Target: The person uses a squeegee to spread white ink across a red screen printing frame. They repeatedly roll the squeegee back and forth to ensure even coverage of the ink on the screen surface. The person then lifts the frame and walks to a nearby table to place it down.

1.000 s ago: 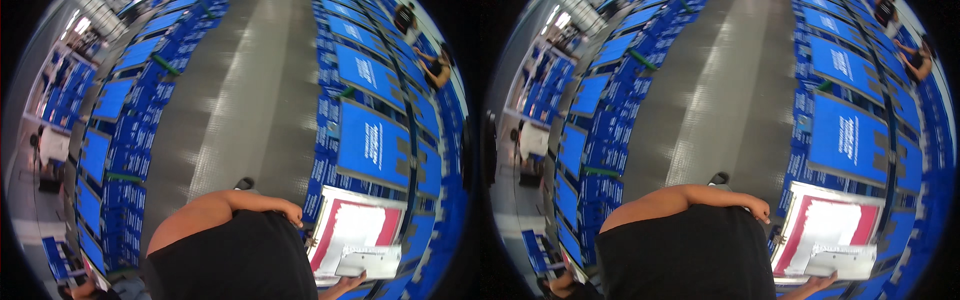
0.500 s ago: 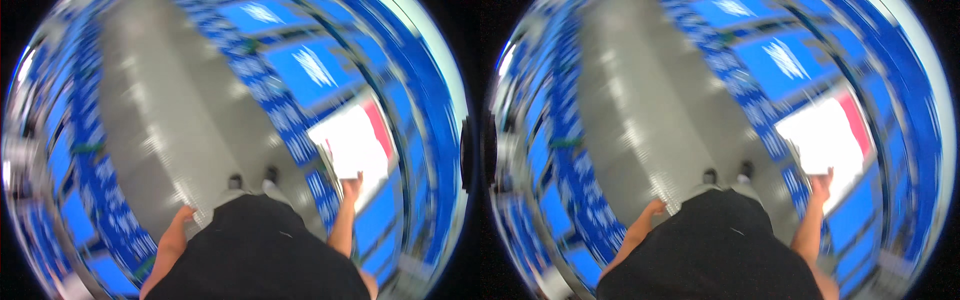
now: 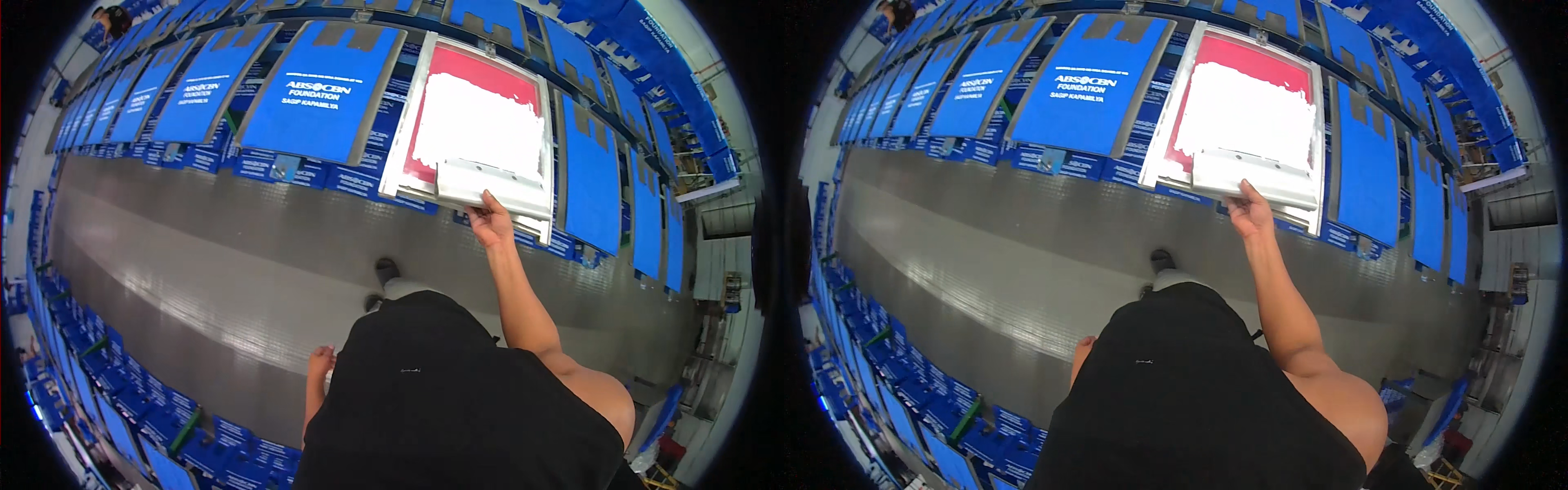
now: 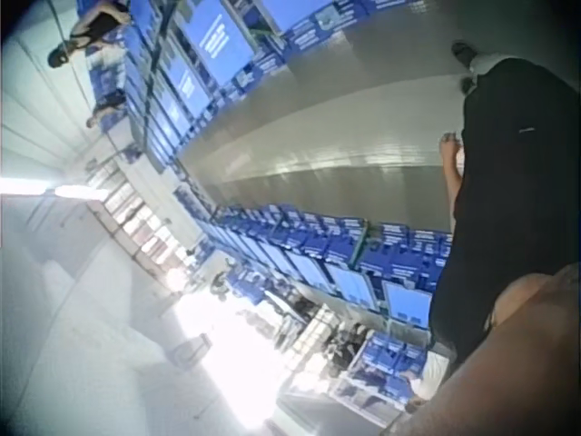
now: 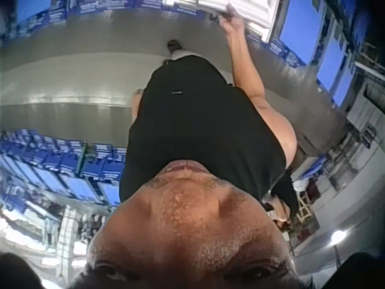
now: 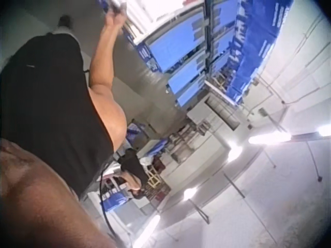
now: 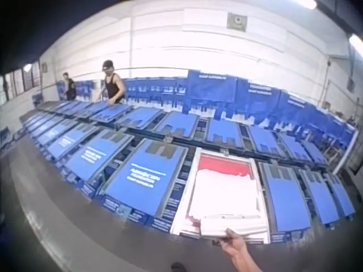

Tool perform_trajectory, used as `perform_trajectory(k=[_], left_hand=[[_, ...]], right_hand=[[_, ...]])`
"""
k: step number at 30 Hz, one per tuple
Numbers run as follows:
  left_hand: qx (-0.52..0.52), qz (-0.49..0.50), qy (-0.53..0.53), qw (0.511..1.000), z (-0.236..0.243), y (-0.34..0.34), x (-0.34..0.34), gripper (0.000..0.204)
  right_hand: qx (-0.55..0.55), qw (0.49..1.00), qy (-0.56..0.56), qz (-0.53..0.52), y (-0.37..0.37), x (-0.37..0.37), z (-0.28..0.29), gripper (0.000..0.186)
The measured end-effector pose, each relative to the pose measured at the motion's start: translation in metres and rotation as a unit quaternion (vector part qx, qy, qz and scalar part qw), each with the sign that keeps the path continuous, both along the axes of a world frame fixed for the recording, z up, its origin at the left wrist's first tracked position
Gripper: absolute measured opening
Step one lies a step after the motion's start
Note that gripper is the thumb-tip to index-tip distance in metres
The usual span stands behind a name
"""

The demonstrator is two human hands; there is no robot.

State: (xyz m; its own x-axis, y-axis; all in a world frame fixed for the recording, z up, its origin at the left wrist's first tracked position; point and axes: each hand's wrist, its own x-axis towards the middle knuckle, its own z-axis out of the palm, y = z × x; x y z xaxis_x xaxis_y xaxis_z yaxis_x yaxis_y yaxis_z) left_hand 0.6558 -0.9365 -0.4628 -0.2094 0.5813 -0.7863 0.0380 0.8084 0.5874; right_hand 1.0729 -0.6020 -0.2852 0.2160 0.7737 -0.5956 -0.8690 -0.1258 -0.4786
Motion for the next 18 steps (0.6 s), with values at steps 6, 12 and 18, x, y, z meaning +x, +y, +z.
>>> perform_trajectory(k=[6, 12, 18], left_hand=[[-0.058, 0.026, 0.013, 0.998, 0.006, 0.060, -0.071, 0.030], [-0.078, -0.110, 0.046, 0.990, 0.025, 0.108, -0.083, 0.031], [0.045, -0.330, 0.036, 0.942, 0.002, 0.185, -0.141, 0.027]], right_hand=[[-0.007, 1.000, 0.012, -0.027, 0.023, -0.021, -0.012, 0.034], [-0.062, 0.995, -0.009, -0.072, 0.031, -0.030, -0.031, 0.040], [-0.086, 0.994, -0.070, -0.015, 0.027, -0.029, -0.031, 0.050]])
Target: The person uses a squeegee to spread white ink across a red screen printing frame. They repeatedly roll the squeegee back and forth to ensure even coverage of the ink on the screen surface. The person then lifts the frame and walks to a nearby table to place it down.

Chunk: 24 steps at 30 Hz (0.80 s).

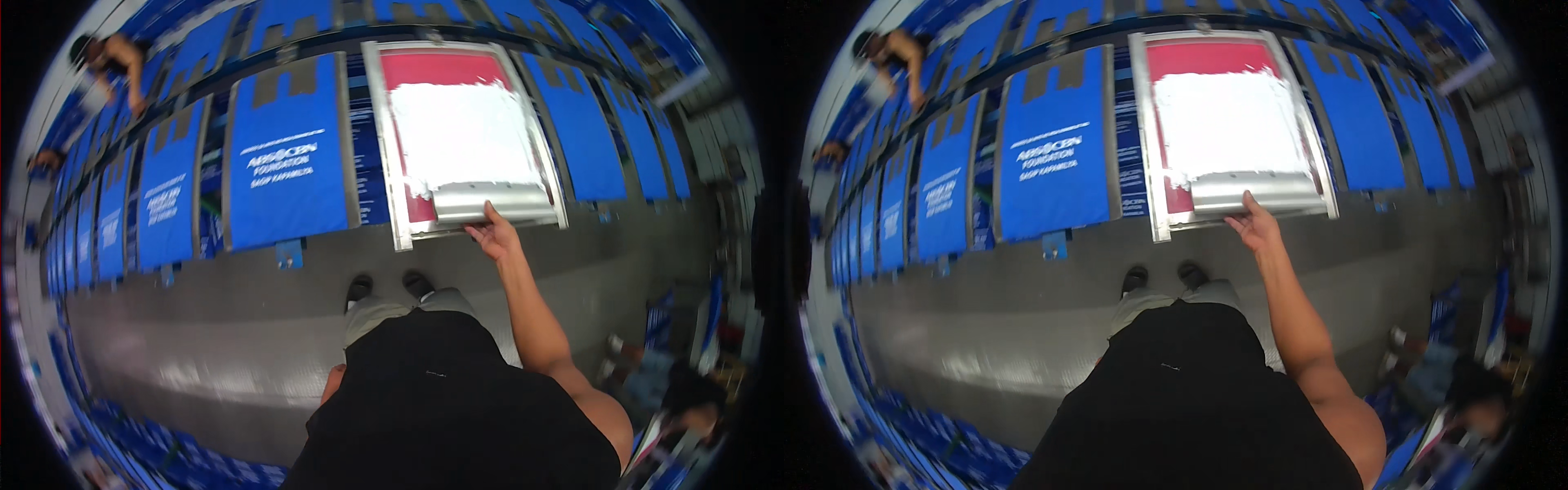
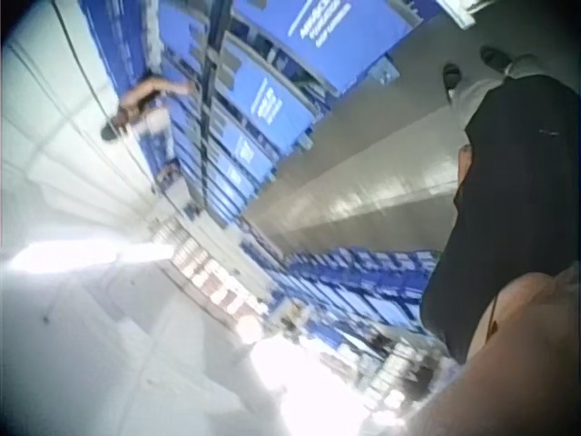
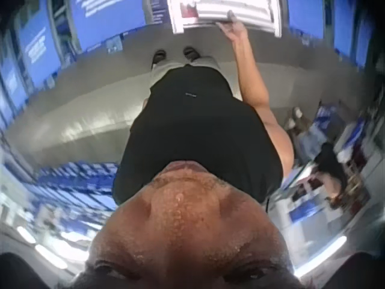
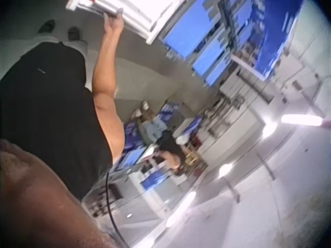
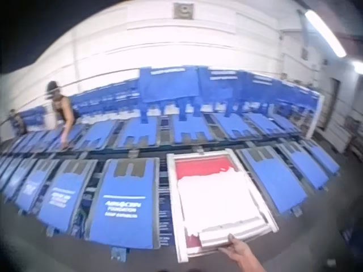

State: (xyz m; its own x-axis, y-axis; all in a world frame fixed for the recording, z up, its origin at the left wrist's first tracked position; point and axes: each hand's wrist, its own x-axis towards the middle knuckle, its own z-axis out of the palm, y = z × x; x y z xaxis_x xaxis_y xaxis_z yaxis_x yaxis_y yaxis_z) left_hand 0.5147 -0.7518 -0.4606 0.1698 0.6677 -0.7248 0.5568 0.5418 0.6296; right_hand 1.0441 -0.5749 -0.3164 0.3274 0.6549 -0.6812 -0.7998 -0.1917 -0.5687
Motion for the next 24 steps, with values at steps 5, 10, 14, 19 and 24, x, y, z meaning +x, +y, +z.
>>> perform_trajectory(k=[5, 10, 14, 19, 24], left_hand=[[0.025, -0.212, -0.010, 0.977, -0.028, 0.118, -0.079, 0.025], [-0.142, -0.158, 0.117, 0.970, 0.017, 0.232, -0.119, 0.022], [-0.150, -0.330, 0.080, 0.929, -0.014, 0.299, -0.128, 0.025], [0.210, -0.718, -0.042, 0.662, -0.079, 0.326, -0.061, 0.033], [-0.020, -0.644, 0.053, 0.763, 0.004, 0.220, 0.135, 0.035]], right_hand=[[-0.113, 0.990, -0.057, 0.062, -0.011, 0.014, 0.010, 0.067], [-0.088, 0.970, -0.216, 0.070, -0.048, -0.050, 0.062, 0.045], [0.109, 0.885, -0.452, 0.014, -0.120, -0.152, 0.175, 0.026], [0.037, 0.575, -0.806, -0.134, -0.238, -0.259, 0.340, 0.013], [0.271, 0.323, -0.850, -0.315, -0.343, -0.328, 0.368, 0.026]])
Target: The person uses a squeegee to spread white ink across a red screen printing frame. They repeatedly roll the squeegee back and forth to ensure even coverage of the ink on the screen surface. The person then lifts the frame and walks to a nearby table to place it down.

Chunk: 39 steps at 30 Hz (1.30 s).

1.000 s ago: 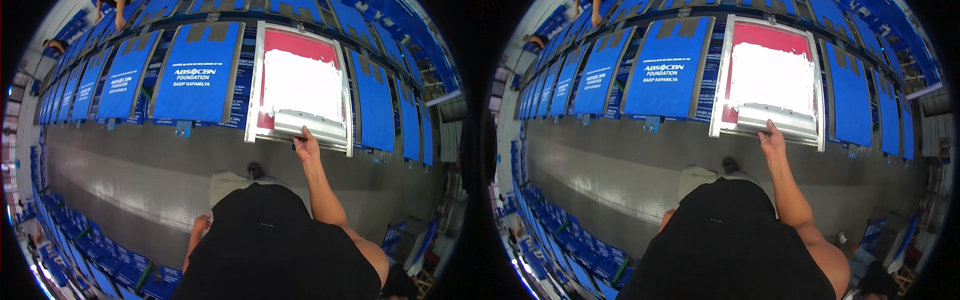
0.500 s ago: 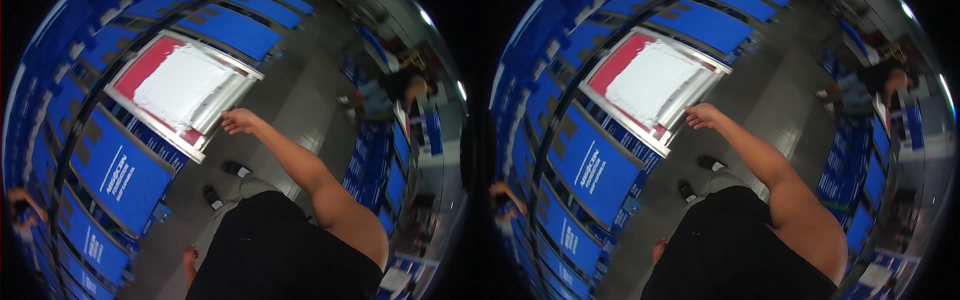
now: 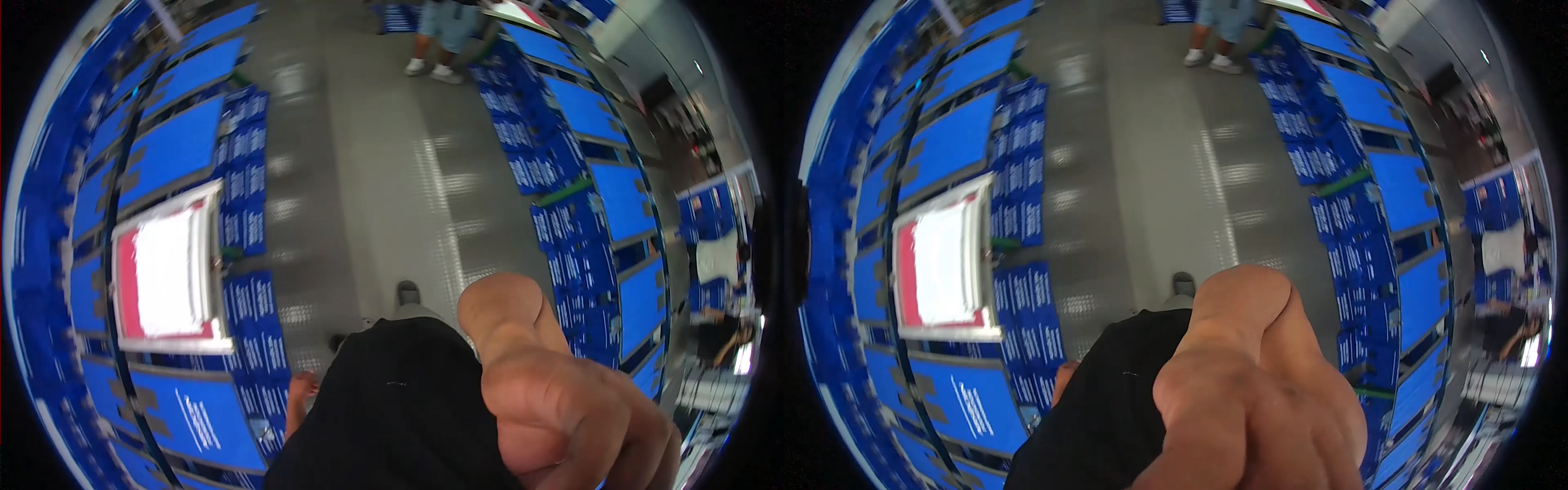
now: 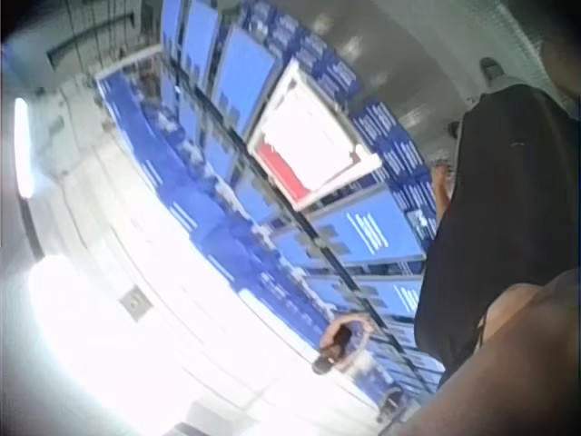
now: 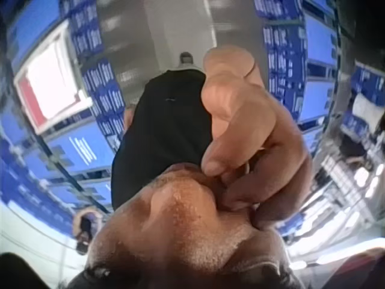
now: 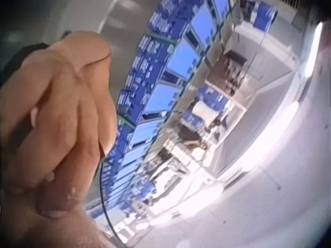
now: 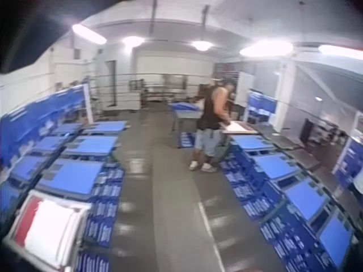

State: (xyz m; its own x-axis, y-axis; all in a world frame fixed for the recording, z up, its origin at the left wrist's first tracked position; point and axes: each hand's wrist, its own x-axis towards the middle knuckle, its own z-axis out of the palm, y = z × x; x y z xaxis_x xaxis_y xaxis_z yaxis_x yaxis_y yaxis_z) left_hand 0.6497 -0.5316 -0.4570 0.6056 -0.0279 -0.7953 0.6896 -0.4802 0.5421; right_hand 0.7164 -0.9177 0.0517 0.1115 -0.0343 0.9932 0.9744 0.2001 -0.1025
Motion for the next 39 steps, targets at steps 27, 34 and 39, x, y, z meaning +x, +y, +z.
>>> perform_trajectory(k=[27, 34, 39], left_hand=[[-0.027, -0.754, -0.196, 0.626, -0.067, -0.515, 0.409, 0.026], [0.027, -0.584, -0.037, 0.811, -0.007, -0.791, 0.473, 0.020], [-0.038, -0.583, -0.144, 0.798, 0.045, -0.938, 0.516, 0.030]], right_hand=[[0.076, 0.843, -0.044, -0.531, -0.457, -0.033, -0.028, 0.012], [0.138, 0.797, 0.009, -0.587, -0.556, 0.012, -0.012, 0.021], [0.090, 0.835, -0.021, -0.542, -0.626, 0.036, -0.030, 0.020]])
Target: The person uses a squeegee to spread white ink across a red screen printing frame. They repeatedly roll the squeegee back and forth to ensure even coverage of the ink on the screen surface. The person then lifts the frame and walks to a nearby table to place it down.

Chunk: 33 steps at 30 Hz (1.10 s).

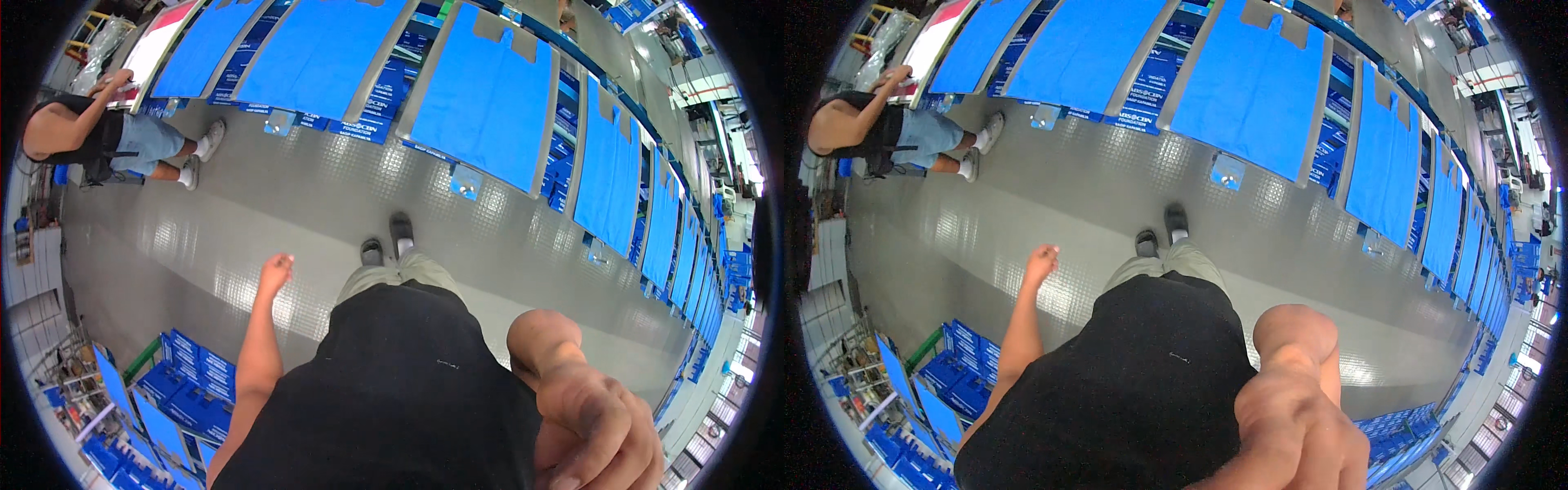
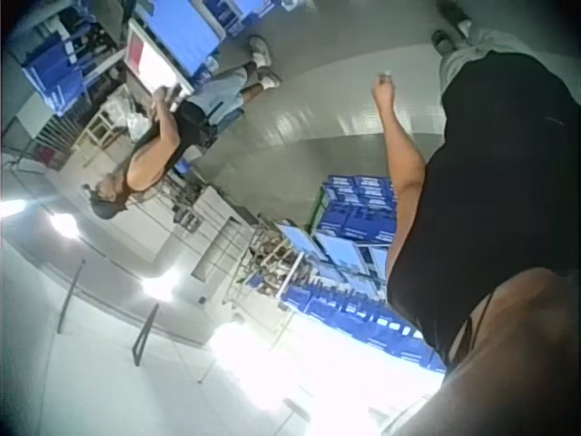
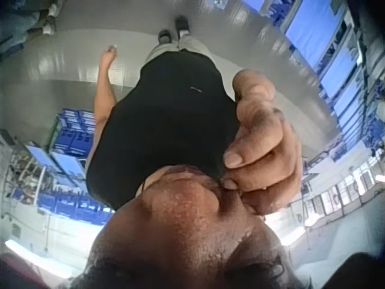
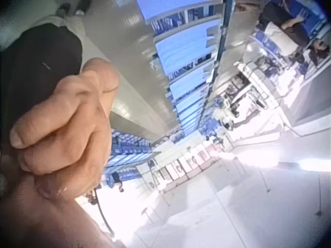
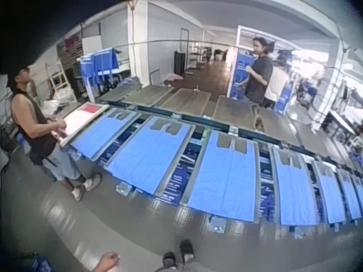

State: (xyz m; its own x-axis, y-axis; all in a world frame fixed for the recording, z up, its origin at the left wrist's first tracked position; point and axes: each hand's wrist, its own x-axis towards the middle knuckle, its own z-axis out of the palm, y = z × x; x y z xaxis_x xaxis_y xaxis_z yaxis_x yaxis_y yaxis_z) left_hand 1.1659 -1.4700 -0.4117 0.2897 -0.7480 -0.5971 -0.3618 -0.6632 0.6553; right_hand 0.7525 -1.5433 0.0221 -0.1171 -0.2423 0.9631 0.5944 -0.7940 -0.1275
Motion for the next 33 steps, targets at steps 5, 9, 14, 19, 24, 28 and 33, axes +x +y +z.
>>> perform_trajectory(k=[5, 9, 14, 19, 24, 28, 33], left_hand=[[0.029, 0.018, 0.024, 0.999, -0.005, -0.047, 0.001, 0.030], [0.160, 0.002, 0.033, 0.987, -0.024, -0.007, -0.028, 0.031], [0.249, -0.074, -0.089, 0.962, 0.014, -0.012, -0.065, 0.047], [0.230, -0.158, -0.019, 0.960, -0.033, -0.046, 0.008, 0.052], [0.088, -0.333, -0.133, 0.929, -0.078, -0.127, 0.129, 0.042], [0.185, -0.432, 0.039, 0.882, 0.021, -0.276, 0.179, 0.031], [-0.279, -0.510, 0.293, 0.759, 0.276, -0.380, 0.146, 0.016]], right_hand=[[0.063, 0.997, -0.033, 0.002, -0.060, -0.005, -0.008, 0.021], [0.047, 0.999, 0.005, -0.010, -0.111, -0.005, -0.010, 0.015], [0.037, 0.994, 0.073, -0.073, -0.159, 0.007, -0.014, 0.010], [0.158, 0.968, 0.177, -0.082, -0.194, 0.054, -0.021, 0.014], [0.217, 0.916, 0.323, 0.096, -0.224, 0.132, -0.043, 0.018], [0.184, 0.893, 0.369, 0.182, -0.238, 0.209, -0.046, 0.017], [0.123, 0.875, 0.407, 0.230, -0.250, 0.289, -0.021, 0.012]])
